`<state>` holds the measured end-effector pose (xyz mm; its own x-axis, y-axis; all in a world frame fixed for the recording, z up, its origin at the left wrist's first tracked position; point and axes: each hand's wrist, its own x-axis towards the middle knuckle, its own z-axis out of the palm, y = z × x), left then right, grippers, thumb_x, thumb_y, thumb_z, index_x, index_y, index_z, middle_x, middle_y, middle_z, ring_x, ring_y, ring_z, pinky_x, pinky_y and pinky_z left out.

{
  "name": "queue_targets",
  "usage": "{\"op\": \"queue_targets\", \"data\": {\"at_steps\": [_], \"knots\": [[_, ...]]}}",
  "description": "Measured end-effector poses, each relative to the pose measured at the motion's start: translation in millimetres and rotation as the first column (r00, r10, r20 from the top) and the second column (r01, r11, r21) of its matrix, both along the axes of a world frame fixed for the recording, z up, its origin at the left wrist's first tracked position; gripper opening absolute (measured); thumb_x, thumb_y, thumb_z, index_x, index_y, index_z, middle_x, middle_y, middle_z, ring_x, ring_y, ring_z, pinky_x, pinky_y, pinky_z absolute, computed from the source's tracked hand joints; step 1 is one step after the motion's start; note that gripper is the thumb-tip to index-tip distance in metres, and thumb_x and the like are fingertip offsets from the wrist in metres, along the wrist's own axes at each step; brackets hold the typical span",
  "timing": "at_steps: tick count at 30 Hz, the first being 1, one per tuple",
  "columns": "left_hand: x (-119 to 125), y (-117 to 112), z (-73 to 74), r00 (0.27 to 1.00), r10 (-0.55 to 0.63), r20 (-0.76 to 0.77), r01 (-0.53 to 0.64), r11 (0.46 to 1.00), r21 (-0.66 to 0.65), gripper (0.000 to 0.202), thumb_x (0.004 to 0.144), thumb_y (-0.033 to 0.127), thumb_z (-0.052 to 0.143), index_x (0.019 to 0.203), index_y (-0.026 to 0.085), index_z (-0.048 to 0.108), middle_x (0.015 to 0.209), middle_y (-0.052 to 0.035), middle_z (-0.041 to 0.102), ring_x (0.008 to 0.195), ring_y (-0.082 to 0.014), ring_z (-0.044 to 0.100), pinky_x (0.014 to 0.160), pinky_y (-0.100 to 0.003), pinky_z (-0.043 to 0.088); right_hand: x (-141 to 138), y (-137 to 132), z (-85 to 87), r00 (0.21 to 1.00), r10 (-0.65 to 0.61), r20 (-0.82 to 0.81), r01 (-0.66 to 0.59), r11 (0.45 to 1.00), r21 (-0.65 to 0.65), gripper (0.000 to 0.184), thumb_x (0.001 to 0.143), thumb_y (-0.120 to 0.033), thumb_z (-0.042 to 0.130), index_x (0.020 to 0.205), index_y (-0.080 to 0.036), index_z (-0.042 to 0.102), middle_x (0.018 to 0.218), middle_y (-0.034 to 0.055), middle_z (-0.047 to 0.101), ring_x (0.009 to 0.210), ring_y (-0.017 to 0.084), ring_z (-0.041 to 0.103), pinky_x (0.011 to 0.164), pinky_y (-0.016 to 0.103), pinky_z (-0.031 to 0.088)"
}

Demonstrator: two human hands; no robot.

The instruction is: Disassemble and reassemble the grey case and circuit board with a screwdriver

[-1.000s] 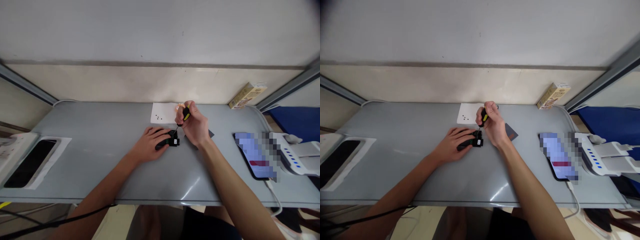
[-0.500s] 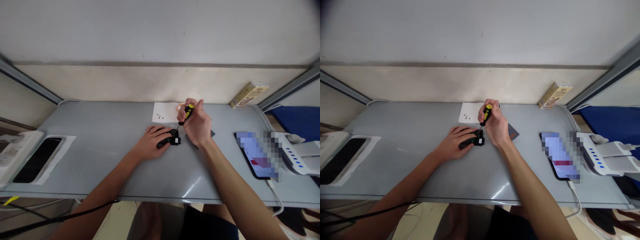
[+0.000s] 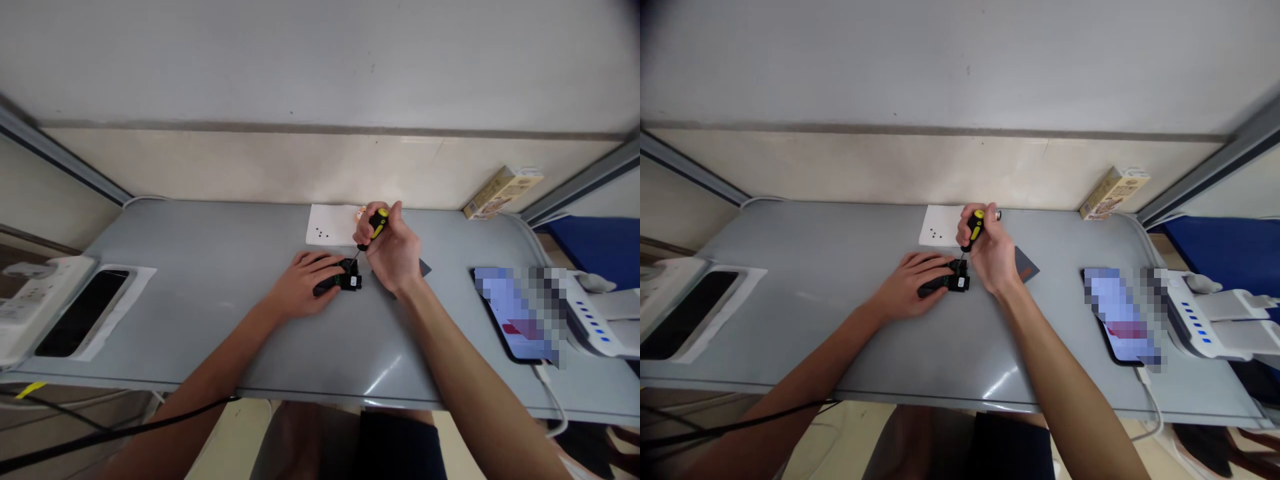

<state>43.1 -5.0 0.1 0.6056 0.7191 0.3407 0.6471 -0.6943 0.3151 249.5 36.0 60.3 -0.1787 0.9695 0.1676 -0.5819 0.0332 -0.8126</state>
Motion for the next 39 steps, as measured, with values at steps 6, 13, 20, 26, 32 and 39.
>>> {"op": "queue_targets", "data": {"at_steps": [6,13,20,26,32,39], "knots": [[0.2,-0.5,1.8,1.000,0.002,-0.008,-0.002,1.000,-0.003,0.028,0.100,0.032,0.058,0.126,0.025,0.068,0.146,-0.0042,0.063,0.136,-0.0252,0.055,0.113,-0.046,0.040,0.0,-0.8,-0.2,0.999,0.028,0.027,-0.028,1.000,0.000,0.036,0.095,-0.056,0.062,0.083,-0.026,0.046,0.073,-0.0019,0.048,0.064,0.014,0.044,0.065,0.030,0.044],[-0.2,-0.5,2.3,1.000,-0.001,-0.008,0.001,1.000,-0.008,0.029,0.100,0.032,0.059,0.126,0.025,0.068,0.145,-0.0040,0.064,0.135,-0.0259,0.056,0.112,-0.046,0.041,-4.3,0.0,0.6,0.999,0.043,-0.027,-0.043,0.999,0.014,0.042,0.098,-0.065,0.049,0.087,-0.025,0.056,0.073,-0.0009,0.044,0.062,0.013,0.042,0.062,0.028,0.042],[-0.8,0.0,-2.0,1.000,-0.001,0.012,0.001,1.000,0.014,0.029,0.099,0.033,0.061,0.127,0.026,0.068,0.144,-0.0031,0.065,0.134,-0.0255,0.056,0.111,-0.045,0.042,-1.3,-6.3,3.2,0.994,0.106,0.016,-0.106,0.994,0.021,0.051,0.099,-0.068,0.041,0.079,-0.024,0.055,0.069,-0.0003,0.040,0.058,0.013,0.035,0.056,0.029,0.038],[0.6,-0.2,0.3,1.000,-0.011,0.013,0.011,1.000,0.021,0.029,0.099,0.031,0.061,0.126,0.025,0.066,0.143,-0.0037,0.065,0.134,-0.0253,0.057,0.112,-0.045,0.040,-3.8,-7.0,0.2,0.992,0.120,-0.034,-0.119,0.992,0.041,0.043,0.102,-0.057,0.046,0.078,-0.023,0.057,0.069,-0.0004,0.040,0.059,0.013,0.034,0.056,0.028,0.036],[0.9,-0.5,0.9,1.000,0.008,-0.006,-0.009,1.000,-0.015,0.028,0.100,0.033,0.058,0.126,0.025,0.064,0.145,-0.0042,0.064,0.135,-0.0265,0.056,0.113,-0.046,0.039,-3.1,-5.2,-0.4,0.991,0.130,-0.043,-0.129,0.991,0.028,0.040,0.102,-0.053,0.048,0.077,-0.023,0.057,0.068,-0.0007,0.038,0.059,0.013,0.033,0.055,0.028,0.034],[-0.4,0.1,-0.9,1.000,0.001,-0.007,-0.001,1.000,-0.001,0.026,0.100,0.033,0.059,0.124,0.025,0.064,0.146,-0.0030,0.063,0.135,-0.0254,0.055,0.113,-0.045,0.039,-2.8,-5.3,0.9,0.997,0.077,-0.013,-0.077,0.997,0.013,0.048,0.101,-0.063,0.042,0.078,-0.024,0.054,0.068,-0.0010,0.039,0.058,0.013,0.034,0.055,0.029,0.038]]}}
